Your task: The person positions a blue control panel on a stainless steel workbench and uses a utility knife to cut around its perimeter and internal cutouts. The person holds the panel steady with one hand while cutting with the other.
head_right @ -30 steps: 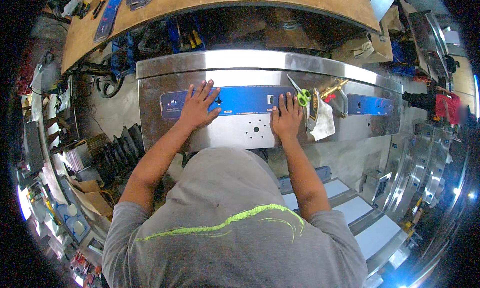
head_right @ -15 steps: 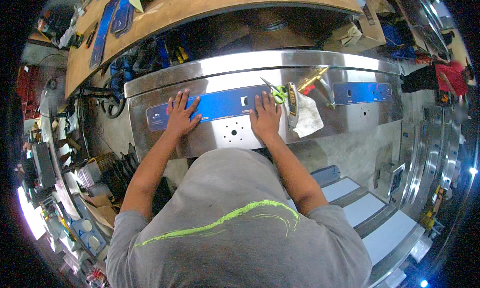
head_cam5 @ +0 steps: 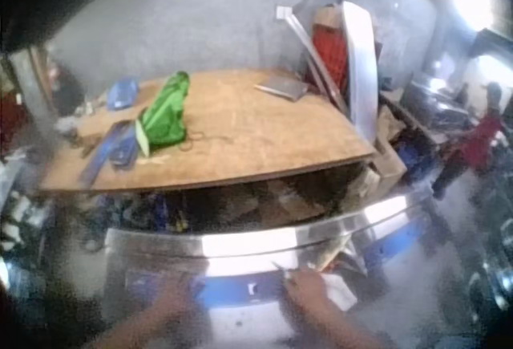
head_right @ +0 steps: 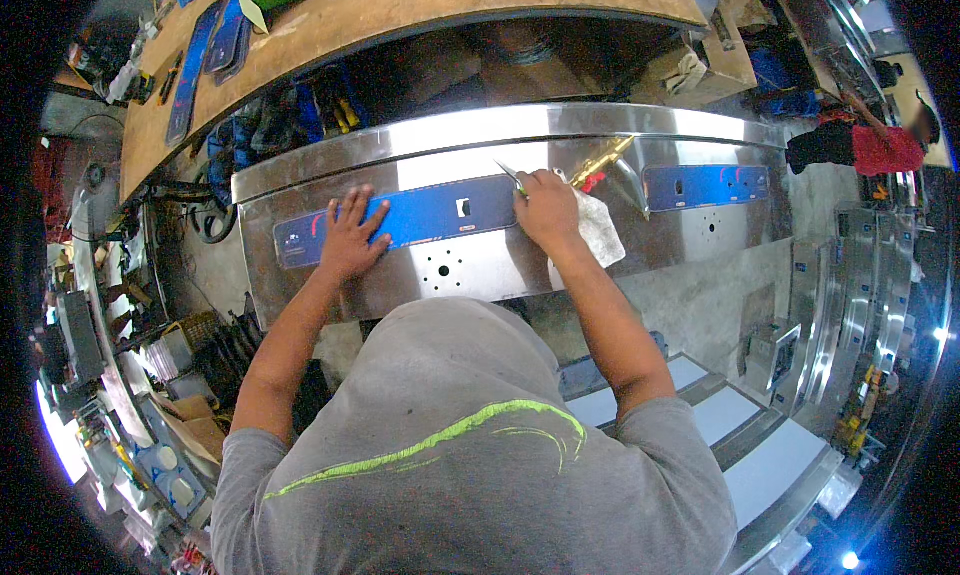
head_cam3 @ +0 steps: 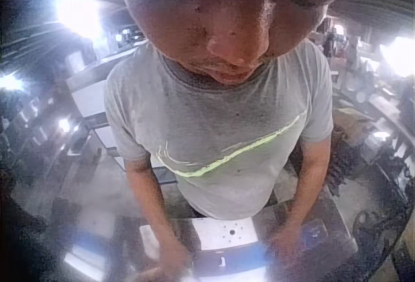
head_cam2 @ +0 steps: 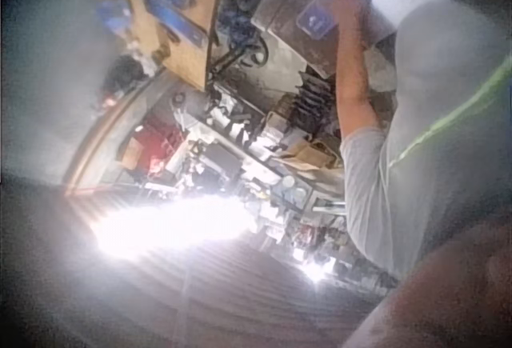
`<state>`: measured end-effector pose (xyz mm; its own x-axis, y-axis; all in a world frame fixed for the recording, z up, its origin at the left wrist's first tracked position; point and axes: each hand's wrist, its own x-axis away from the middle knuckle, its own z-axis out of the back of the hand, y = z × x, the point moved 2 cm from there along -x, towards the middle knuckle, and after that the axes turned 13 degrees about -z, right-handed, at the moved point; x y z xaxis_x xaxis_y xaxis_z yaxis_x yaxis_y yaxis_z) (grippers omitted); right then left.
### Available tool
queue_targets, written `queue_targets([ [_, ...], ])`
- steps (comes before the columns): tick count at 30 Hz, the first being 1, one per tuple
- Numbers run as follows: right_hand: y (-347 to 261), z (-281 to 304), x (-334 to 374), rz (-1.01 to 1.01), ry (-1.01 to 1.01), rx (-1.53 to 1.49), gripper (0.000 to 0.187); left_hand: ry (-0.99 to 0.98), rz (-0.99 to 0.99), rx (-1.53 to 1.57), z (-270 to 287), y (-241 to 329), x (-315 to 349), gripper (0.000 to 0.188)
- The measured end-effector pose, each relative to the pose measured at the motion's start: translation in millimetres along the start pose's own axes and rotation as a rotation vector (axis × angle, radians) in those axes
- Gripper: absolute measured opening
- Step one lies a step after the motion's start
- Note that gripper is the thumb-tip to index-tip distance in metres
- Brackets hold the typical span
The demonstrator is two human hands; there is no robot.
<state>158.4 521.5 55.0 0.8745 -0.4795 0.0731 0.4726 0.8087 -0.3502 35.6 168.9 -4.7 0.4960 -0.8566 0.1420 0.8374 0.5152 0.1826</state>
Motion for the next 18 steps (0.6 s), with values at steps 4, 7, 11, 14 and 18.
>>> queue_targets([
  [4, 6.7, -5.1, 1.4, -0.031, 0.031, 0.029, 0.030, -0.016, -0.140, 0.047, 0.5, 41.8, -40.3, 0.058],
  [7, 18.6, -4.7, 3.1, -0.067, 0.065, 0.022, 0.030, 0.016, -0.214, 0.085, 0.9, 66.8, -64.1, 0.055],
  [11, 24.7, -5.4, 1.1, 0.000, 0.007, 0.120, 0.031, 0.033, -0.262, 0.092, 3.4, 82.6, -79.7, 0.053],
  [14, 22.6, -4.8, -3.3, 0.000, -0.074, 0.175, 0.031, 0.022, -0.269, 0.089, 4.6, 84.3, -82.4, 0.052],
  [18, 11.9, -1.6, 2.2, 0.033, 0.022, 0.080, 0.030, 0.008, -0.295, 0.111, 3.4, 83.6, -81.9, 0.048],
])
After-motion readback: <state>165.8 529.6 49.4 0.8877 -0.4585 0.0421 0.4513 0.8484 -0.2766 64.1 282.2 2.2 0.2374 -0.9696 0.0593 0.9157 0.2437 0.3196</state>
